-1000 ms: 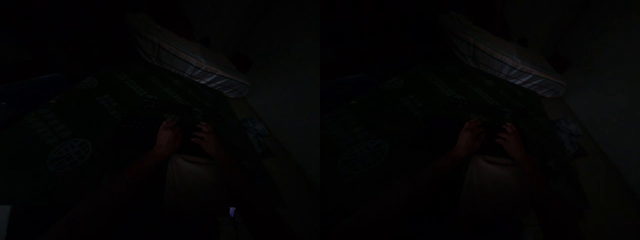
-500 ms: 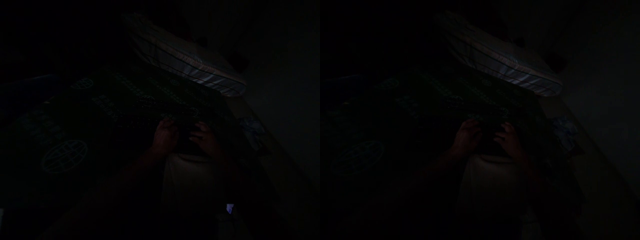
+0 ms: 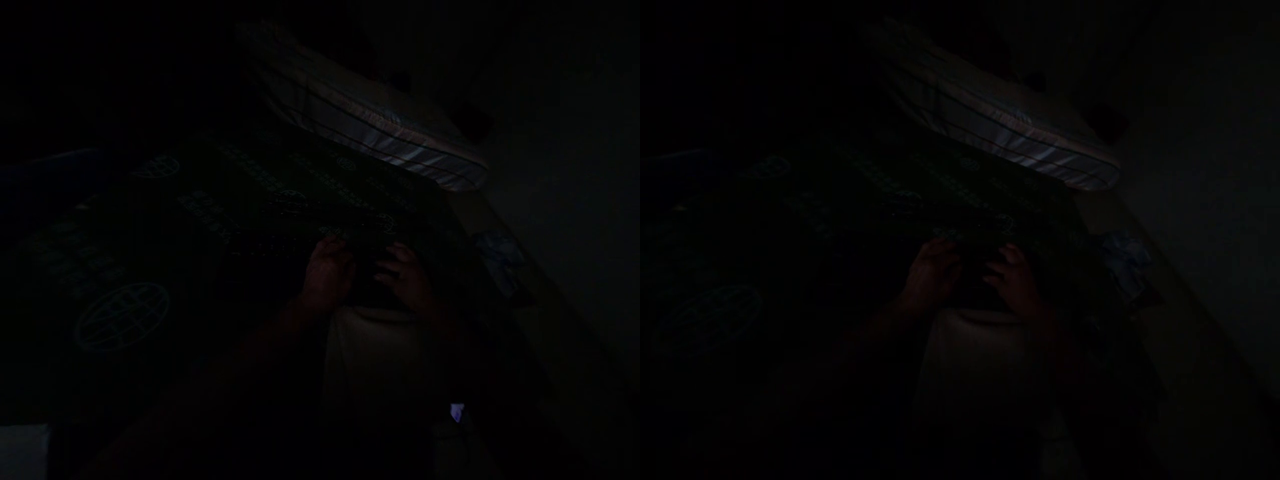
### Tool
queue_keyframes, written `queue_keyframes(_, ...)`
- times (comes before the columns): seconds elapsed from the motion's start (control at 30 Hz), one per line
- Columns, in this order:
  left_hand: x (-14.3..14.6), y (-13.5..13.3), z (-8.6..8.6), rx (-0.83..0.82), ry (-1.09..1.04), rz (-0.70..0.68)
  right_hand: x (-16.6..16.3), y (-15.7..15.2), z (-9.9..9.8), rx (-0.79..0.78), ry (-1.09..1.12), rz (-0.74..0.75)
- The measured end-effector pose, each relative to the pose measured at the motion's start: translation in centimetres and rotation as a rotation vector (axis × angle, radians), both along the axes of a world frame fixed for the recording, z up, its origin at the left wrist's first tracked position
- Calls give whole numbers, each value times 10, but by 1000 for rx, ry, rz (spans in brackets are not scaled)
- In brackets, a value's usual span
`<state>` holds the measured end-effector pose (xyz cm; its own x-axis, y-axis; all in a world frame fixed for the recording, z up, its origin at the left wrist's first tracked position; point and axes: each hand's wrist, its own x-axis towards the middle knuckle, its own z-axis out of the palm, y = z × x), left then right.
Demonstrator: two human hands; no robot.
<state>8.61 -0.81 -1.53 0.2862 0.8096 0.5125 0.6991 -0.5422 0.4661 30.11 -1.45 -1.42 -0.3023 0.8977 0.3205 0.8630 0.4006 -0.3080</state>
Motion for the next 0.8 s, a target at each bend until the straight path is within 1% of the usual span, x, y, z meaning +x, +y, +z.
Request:
queue_keyframes(0.1,0,0,0,13,1,-9,-1,-1,-2,12,26,-13)
queue_keyframes(0.23,-1,-1,1,25,10,1,-2,1,-3,23,-16,5)
queue_keyframes(0.47,-1,-1,1,-27,-1,-19,-3,5,3,-3,-66,22)
queue_keyframes(0.8,0,-1,1,26,15,-2,-5,8,8,-25,-79,44)
